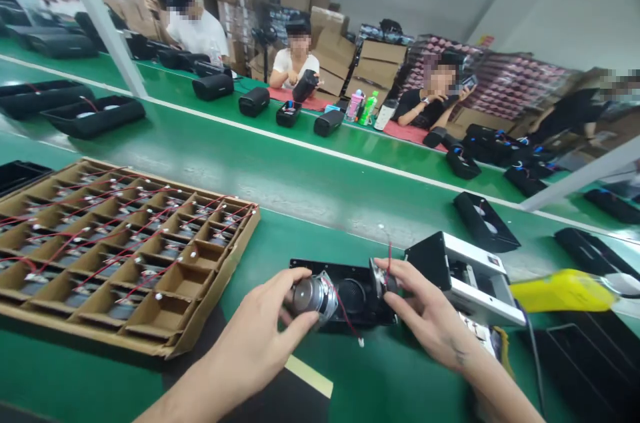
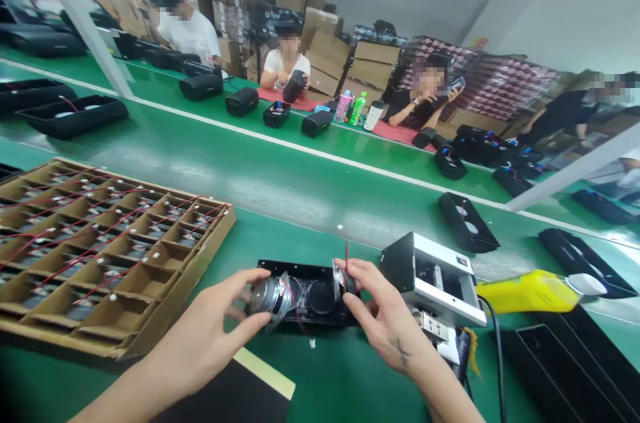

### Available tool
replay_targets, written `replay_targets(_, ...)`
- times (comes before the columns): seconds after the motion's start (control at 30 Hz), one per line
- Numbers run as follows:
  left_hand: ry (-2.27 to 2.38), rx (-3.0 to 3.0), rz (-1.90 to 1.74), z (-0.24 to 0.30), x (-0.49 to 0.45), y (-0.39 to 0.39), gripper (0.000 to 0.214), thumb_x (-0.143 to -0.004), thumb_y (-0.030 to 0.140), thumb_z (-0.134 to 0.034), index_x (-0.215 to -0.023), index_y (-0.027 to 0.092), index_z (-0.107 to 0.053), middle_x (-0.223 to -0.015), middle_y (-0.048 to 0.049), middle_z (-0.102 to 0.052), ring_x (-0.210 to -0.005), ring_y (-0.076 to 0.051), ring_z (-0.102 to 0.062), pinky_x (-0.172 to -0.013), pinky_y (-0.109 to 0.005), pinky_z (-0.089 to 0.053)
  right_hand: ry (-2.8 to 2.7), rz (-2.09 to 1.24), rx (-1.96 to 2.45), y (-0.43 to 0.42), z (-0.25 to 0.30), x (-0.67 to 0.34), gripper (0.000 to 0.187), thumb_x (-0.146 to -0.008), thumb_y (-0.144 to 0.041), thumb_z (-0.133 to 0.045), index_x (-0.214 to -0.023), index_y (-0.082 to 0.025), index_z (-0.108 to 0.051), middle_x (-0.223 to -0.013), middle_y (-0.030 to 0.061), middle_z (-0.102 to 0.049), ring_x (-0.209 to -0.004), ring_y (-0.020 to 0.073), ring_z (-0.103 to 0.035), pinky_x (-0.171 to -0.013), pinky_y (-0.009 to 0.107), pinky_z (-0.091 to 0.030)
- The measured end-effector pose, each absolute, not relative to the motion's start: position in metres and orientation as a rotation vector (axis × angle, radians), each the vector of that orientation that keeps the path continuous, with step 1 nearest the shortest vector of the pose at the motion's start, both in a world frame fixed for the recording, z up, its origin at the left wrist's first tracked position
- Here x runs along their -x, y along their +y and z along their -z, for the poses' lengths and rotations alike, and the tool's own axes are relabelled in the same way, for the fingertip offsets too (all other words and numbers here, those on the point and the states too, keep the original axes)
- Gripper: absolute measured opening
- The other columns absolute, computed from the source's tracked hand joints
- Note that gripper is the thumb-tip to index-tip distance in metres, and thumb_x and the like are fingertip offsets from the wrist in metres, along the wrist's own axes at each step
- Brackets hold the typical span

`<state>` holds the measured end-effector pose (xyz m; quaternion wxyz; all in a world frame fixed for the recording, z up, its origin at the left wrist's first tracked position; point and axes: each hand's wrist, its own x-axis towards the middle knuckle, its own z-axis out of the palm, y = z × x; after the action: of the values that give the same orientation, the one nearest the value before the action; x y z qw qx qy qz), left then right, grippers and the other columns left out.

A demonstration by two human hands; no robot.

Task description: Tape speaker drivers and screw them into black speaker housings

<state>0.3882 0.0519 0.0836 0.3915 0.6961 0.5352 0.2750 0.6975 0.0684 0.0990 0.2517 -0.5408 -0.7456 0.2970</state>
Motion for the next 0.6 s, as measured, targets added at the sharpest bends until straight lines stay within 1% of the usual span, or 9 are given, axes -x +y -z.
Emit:
replay_targets(0.03,1.382,-1.88,-0.677,-0.084,-0.397,0.062,0.041,-0.094,0.032,-0.064,-0.135,0.026,-0.058,-0.117,-0.006,-0.074,-0.093,-0.022,-0.074,-0.083,-0.037,-0.064,-2.092,-0.719,1.483,0.07,-0.095,-0.699,0.041,-0.106,-0.031,-0.051,-0.147,-0.031,-0.051,-0.142,0.0111,-0.058,-0.091,0.0199,-0.067,-0.06,0.028,-0.054)
replay_targets(0.07,1.397,-1.98,-0.638,-0.083,-0.404,0.071,0.04,-0.094,0.029,-0.067,-0.133,0.026,-0.06,-0.121,-0.0055,-0.074,-0.098,-0.023,-0.074,-0.087,-0.04,-0.063,-2.132,-0.688,1.489,0.072,-0.092,-0.7,0.044,-0.103,-0.027,-0.053,-0.147,-0.03,-0.051,-0.144,0.0106,-0.058,-0.099,0.0221,-0.068,-0.066,0.031,-0.057)
replay_targets(0.13,1.405,-2.123,-0.545,-0.08,-0.413,0.083,0.041,-0.09,0.023,-0.072,-0.13,0.027,-0.063,-0.125,-0.0046,-0.074,-0.108,-0.027,-0.072,-0.094,-0.046,-0.06,-2.176,-0.707,1.483,0.076,-0.084,-0.699,0.05,-0.098,-0.02,-0.059,-0.146,-0.029,-0.05,-0.138,0.0084,-0.063,-0.108,0.0242,-0.069,-0.08,0.037,-0.061)
replay_targets(0.2,1.382,-2.188,-0.47,-0.077,-0.418,0.09,0.044,-0.087,0.018,-0.075,-0.129,0.026,-0.064,-0.127,-0.0048,-0.074,-0.114,-0.03,-0.07,-0.098,-0.05,-0.058,-2.237,-0.71,1.466,0.079,-0.077,-0.698,0.053,-0.093,-0.015,-0.065,-0.142,-0.029,-0.052,-0.137,0.0054,-0.066,-0.118,0.0247,-0.067,-0.099,0.042,-0.059)
replay_targets(0.27,1.36,-2.247,-0.395,-0.076,-0.42,0.094,0.047,-0.086,0.014,-0.075,-0.131,0.025,-0.064,-0.127,-0.0053,-0.075,-0.115,-0.03,-0.07,-0.098,-0.05,-0.058,-2.303,-0.697,1.444,0.082,-0.071,-0.696,0.054,-0.09,-0.009,-0.068,-0.139,-0.028,-0.054,-0.141,0.0038,-0.065,-0.125,0.0239,-0.065,-0.108,0.044,-0.055)
replay_targets(0.37,1.337,-2.321,-0.293,-0.075,-0.422,0.099,0.051,-0.086,0.01,-0.074,-0.134,0.024,-0.062,-0.131,-0.0057,-0.073,-0.117,-0.03,-0.069,-0.099,-0.049,-0.059,-2.403,-0.646,1.416,0.084,-0.065,-0.695,0.056,-0.088,-0.005,-0.068,-0.139,-0.026,-0.054,-0.146,0.0046,-0.063,-0.13,0.0244,-0.062,-0.111,0.045,-0.053)
replay_targets(0.43,1.327,-2.362,-0.231,-0.073,-0.425,0.101,0.052,-0.087,0.009,-0.073,-0.136,0.023,-0.062,-0.135,-0.0067,-0.072,-0.119,-0.031,-0.068,-0.1,-0.05,-0.059,-2.462,-0.605,1.406,0.085,-0.063,-0.694,0.055,-0.089,-0.006,-0.07,-0.139,-0.025,-0.055,-0.147,0.0052,-0.062,-0.131,0.0254,-0.062,-0.109,0.046,-0.054)
replay_targets(0.53,1.32,-2.414,-0.139,-0.068,-0.43,0.103,0.049,-0.086,0.006,-0.07,-0.133,0.02,-0.064,-0.131,-0.009,-0.073,-0.117,-0.034,-0.07,-0.096,-0.053,-0.061,-2.529,-0.536,1.428,0.085,-0.061,-0.69,0.053,-0.091,-0.01,-0.072,-0.14,-0.021,-0.056,-0.145,0.0084,-0.063,-0.127,0.0294,-0.064,-0.104,0.049,-0.058)
replay_targets(0.6,1.306,-2.442,-0.094,-0.064,-0.432,0.104,0.047,-0.086,0.005,-0.069,-0.13,0.019,-0.066,-0.129,-0.0092,-0.074,-0.115,-0.034,-0.071,-0.093,-0.053,-0.062,-2.572,-0.49,1.45,0.086,-0.062,-0.686,0.053,-0.091,-0.01,-0.072,-0.141,-0.018,-0.057,-0.144,0.011,-0.063,-0.124,0.0326,-0.064,-0.102,0.053,-0.059)
